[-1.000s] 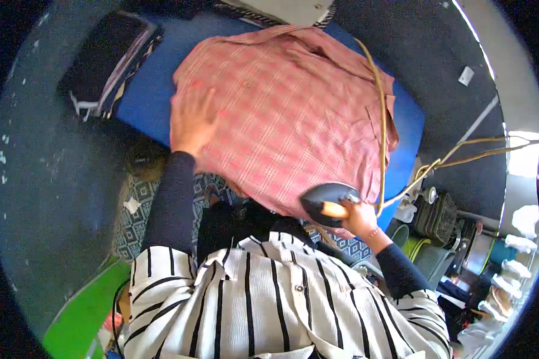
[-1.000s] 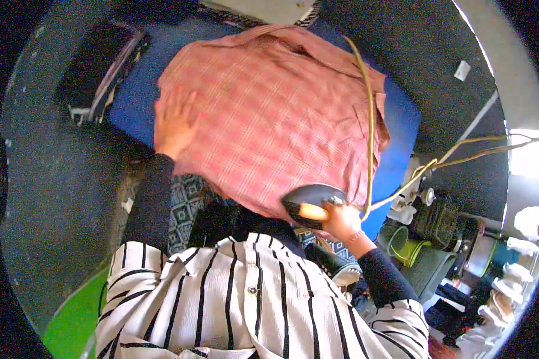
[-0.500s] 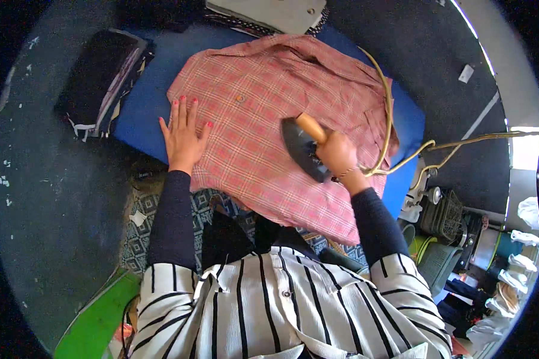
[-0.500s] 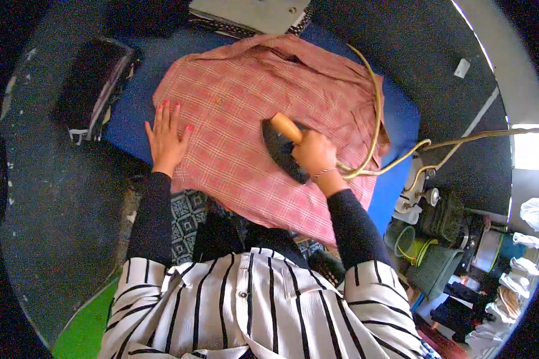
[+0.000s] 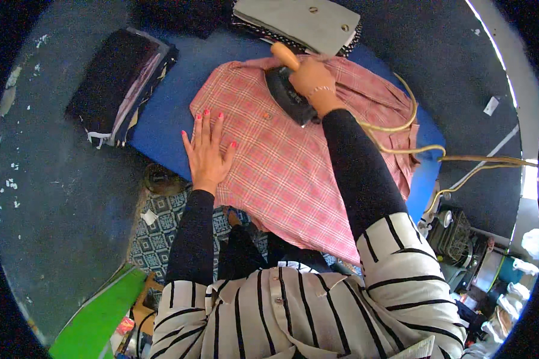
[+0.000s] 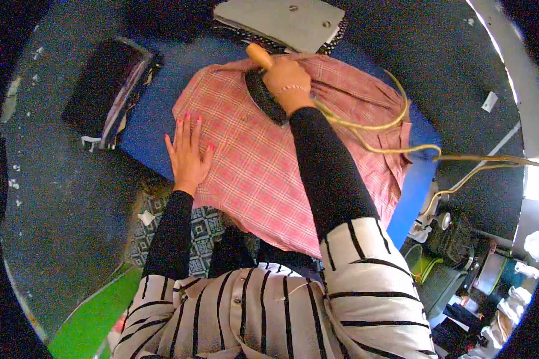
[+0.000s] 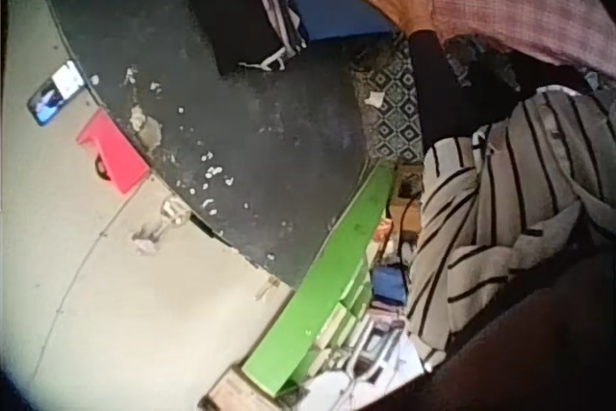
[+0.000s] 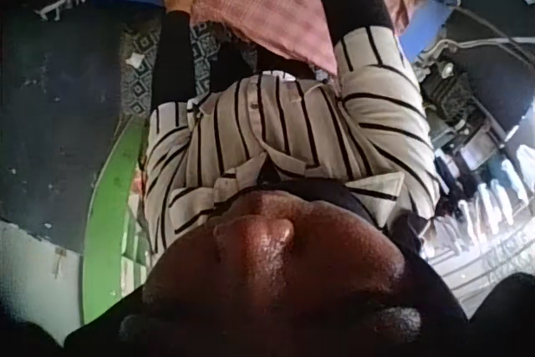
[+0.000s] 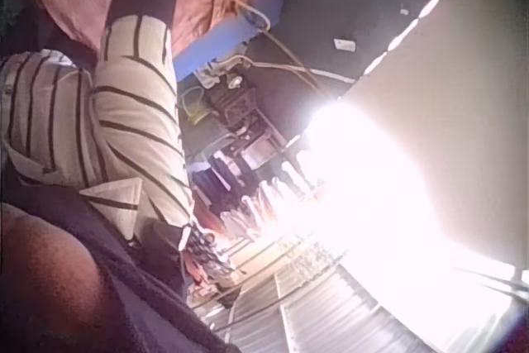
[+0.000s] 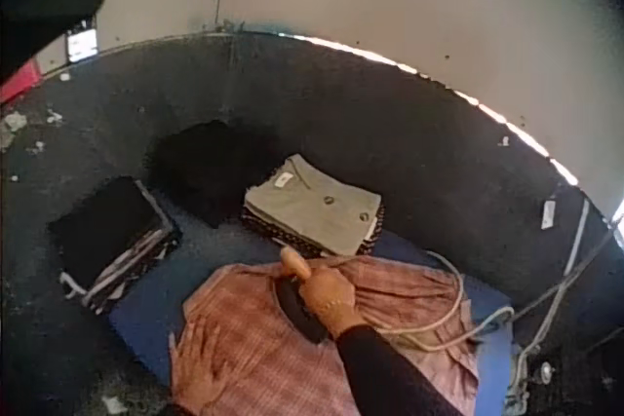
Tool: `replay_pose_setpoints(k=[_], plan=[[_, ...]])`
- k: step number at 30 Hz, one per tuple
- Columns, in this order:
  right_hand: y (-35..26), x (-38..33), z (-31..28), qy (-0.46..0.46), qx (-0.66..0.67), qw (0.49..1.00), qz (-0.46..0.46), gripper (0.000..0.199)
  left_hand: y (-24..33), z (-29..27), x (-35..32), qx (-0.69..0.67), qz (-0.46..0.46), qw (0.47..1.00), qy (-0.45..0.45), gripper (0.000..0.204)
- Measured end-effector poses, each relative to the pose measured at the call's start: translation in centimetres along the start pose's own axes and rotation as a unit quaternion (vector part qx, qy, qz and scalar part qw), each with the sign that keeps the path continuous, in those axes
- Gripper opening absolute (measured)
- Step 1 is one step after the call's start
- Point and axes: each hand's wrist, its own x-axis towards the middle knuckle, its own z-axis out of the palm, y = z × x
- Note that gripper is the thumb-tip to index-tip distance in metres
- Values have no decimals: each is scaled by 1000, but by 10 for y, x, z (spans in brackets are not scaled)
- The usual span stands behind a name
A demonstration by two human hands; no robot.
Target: The person irons a light-colored button-up shirt and a red plaid shirt on a blue ironing board. They smooth the fabric, use a steam iron to press the garments, fold them, and place them on a stack of previously ironed clothes.
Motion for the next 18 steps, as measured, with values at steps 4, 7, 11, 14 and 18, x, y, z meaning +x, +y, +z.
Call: replay_pose_setpoints(k=[4, 7, 11, 14, 18], plan=[[-9, 24, 9, 17, 20, 1000, -8, 32, 2, 2, 6, -7, 15, 1000, 2, 69], [15, 18, 11, 45, 43, 998, -28, 34, 2, 6, 8, 33, 15, 999, -16, 69], [75, -74, -13, -50, -11, 999, -7, 25, -1, 9, 4, 51, 1, 999, -19, 73], [170, -148, -15, 26, 3, 997, 74, 24, 4, 7, 6, 40, 10, 999, 1, 78], [314, -170, -27, 113, -70, 949, 287, 26, 6, 10, 7, 42, 24, 999, 6, 79]])
